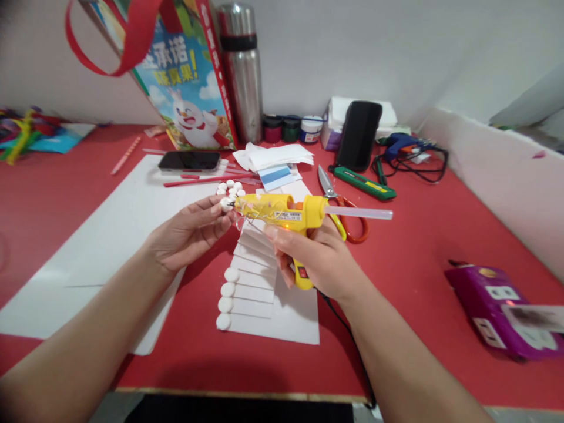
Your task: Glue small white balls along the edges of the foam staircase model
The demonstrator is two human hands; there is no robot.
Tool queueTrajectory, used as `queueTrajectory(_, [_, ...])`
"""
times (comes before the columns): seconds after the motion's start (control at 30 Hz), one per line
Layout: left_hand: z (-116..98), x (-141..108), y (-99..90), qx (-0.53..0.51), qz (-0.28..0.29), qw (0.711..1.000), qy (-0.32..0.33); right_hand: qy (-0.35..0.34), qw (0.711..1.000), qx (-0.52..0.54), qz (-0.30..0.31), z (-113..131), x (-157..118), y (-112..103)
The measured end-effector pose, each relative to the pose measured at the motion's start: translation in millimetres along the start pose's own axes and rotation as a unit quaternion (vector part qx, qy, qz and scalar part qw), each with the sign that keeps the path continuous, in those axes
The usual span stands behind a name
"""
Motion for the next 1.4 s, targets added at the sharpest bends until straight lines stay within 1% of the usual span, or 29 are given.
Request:
queueTrajectory(0.27, [-1,-1,0.8,0.005,-0.003,1.0,0.004,-0.012,1.0,-0.007,0.008,1,1,0])
queueTrajectory(0.43, [-2,-1,2.9,0.017,-0.001,1.0,0.001,-0.011,1.0,0.005,-0.017,2,1,0])
queueTrajectory(0.57, [-1,-2,2.7,0.018,-0.003,1.0,-0.004,-0.014,0.998,0.042,-0.043,5,-1,0])
queueTrajectory(0.77, [-2,-3,2.6,0.02,0.001,1.0,-0.004,-0.049,0.992,0.118,-0.002,11,-1,-1])
queueTrajectory(0.87, [-2,-3,3.9,0.026,0.013,1.0,-0.002,-0.044,0.99,0.13,-0.018,12,0,-5])
queueTrajectory(0.97, [-1,-3,2.9,0.034,0.013,0.999,-0.002,-0.039,0.99,0.136,-0.022,14,0,-7])
queueTrajectory(1.07, [0,-3,1.6,0.051,0.017,0.999,-0.003,-0.042,0.988,0.144,-0.021,14,0,-8])
queueTrajectory(1.23, [1,-5,3.1,0.101,0.043,0.994,0.002,-0.05,0.985,0.161,-0.018,16,0,-9])
queueTrajectory(1.4, [-1,-8,8.5,0.149,0.051,0.987,0.022,-0.046,0.984,0.169,-0.034,18,0,-10])
Point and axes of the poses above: each hand's wrist, its own x-axis towards the middle knuckle, its own y-axis out of the palm, z = x × y, the point moved 5 cm from there along x, towards the middle knuckle, and after that the axes turned 5 degrees about z, right-handed, at the moved point
